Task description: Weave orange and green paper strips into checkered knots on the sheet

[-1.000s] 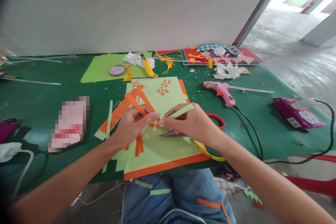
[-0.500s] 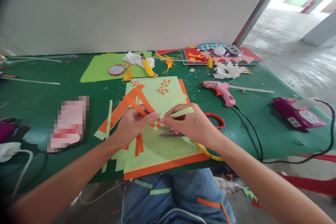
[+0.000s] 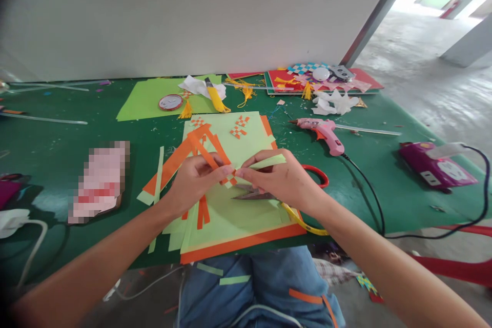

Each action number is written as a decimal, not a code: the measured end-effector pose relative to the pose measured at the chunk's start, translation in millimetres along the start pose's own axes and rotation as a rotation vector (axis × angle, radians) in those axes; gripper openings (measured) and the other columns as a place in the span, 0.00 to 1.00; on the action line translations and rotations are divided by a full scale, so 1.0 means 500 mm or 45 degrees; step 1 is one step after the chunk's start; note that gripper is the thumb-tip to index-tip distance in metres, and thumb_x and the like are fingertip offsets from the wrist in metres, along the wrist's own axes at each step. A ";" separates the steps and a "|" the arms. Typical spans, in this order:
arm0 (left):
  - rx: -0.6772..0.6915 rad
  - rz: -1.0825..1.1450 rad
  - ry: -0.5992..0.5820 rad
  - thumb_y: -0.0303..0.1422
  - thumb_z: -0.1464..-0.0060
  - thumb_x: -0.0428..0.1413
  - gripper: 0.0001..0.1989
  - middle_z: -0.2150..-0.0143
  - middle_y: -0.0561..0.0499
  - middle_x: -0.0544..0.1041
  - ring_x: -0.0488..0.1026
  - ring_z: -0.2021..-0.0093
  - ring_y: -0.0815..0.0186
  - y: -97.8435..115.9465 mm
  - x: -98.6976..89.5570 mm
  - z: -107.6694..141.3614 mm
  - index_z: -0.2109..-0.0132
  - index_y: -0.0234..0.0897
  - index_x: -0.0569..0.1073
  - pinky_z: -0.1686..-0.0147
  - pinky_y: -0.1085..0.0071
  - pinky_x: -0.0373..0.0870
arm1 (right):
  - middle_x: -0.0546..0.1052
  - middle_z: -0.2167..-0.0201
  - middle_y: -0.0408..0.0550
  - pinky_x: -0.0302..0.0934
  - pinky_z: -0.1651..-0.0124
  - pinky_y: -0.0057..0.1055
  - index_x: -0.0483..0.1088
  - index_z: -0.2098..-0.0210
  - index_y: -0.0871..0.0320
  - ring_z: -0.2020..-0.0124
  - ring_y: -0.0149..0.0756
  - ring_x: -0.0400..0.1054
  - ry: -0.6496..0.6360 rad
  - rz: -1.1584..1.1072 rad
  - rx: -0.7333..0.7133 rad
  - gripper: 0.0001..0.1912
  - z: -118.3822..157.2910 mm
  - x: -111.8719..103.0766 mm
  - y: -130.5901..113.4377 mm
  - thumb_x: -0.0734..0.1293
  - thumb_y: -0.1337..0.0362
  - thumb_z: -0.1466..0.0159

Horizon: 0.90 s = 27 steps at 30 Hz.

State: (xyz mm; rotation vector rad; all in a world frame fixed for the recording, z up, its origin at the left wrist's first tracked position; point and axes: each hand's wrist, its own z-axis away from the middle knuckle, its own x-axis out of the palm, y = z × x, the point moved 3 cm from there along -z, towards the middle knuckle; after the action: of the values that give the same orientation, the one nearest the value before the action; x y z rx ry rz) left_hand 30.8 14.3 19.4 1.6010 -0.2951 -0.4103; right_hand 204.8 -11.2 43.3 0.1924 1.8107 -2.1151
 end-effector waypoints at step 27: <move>-0.314 0.720 -0.071 0.66 0.48 0.41 0.37 0.61 0.40 0.80 0.77 0.54 0.50 -0.020 -0.011 -0.013 0.65 0.37 0.77 0.68 0.65 0.75 | 0.71 0.82 0.41 0.57 0.80 0.27 0.77 0.69 0.56 0.82 0.28 0.62 0.144 -0.060 -0.254 0.12 -0.011 -0.026 -0.011 0.72 0.53 0.43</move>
State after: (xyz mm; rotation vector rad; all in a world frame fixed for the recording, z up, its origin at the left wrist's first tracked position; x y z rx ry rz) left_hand 28.1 23.5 10.2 1.2010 -0.6908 -0.0490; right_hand 214.3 -2.8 51.6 0.2248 2.0963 -1.9735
